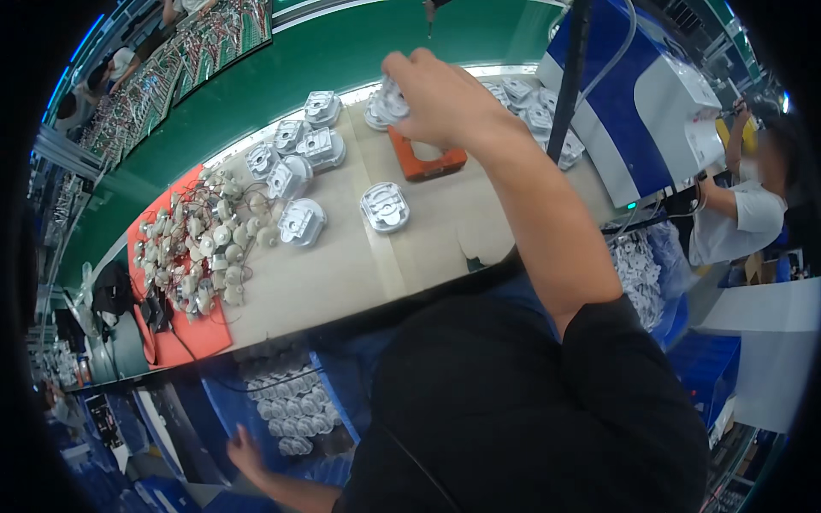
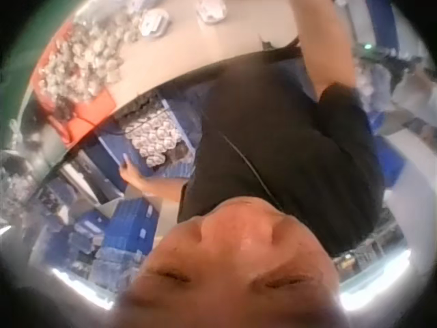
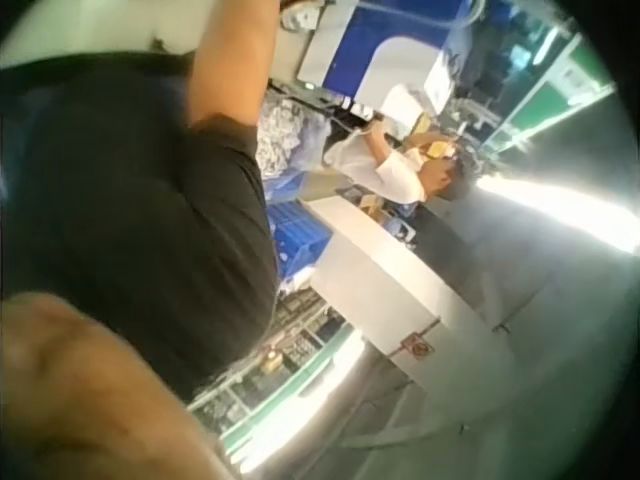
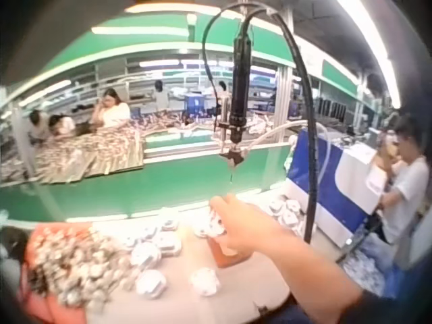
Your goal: The recorder is assembling small electronic motor components into white plastic housings using a pneumatic press tool at an industrial assembly station.
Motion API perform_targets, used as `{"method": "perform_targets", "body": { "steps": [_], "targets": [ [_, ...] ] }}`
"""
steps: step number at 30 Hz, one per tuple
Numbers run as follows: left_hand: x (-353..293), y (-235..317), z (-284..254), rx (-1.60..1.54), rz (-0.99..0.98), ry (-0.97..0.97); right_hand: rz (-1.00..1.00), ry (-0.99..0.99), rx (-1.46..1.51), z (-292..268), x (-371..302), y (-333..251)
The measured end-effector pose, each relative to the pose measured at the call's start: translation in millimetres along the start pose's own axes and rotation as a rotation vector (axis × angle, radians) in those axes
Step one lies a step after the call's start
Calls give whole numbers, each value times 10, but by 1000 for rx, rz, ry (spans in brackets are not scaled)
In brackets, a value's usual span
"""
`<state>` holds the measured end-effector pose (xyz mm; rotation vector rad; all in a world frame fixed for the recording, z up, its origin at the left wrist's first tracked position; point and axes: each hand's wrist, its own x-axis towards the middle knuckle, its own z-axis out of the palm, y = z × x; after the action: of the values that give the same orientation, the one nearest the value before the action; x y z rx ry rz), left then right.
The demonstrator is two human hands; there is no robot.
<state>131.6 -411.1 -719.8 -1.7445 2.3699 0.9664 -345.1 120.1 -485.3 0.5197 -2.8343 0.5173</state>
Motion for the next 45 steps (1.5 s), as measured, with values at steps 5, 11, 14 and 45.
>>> {"method": "perform_targets", "body": {
  "steps": [5,11,14,45],
  "targets": [
    [-717,2087,54,-468,699,90,13,-409,-110,273,-11,289],
    [-1157,3474,593,-215,1140,-297,-94,-555,-89,415,0,530],
    [-1216,3898,730,-85,1249,-289,-168,-534,-33,515,48,694],
    [-765,4341,1364,261,1044,97,-244,-134,23,-52,-366,223]
  ]
}}
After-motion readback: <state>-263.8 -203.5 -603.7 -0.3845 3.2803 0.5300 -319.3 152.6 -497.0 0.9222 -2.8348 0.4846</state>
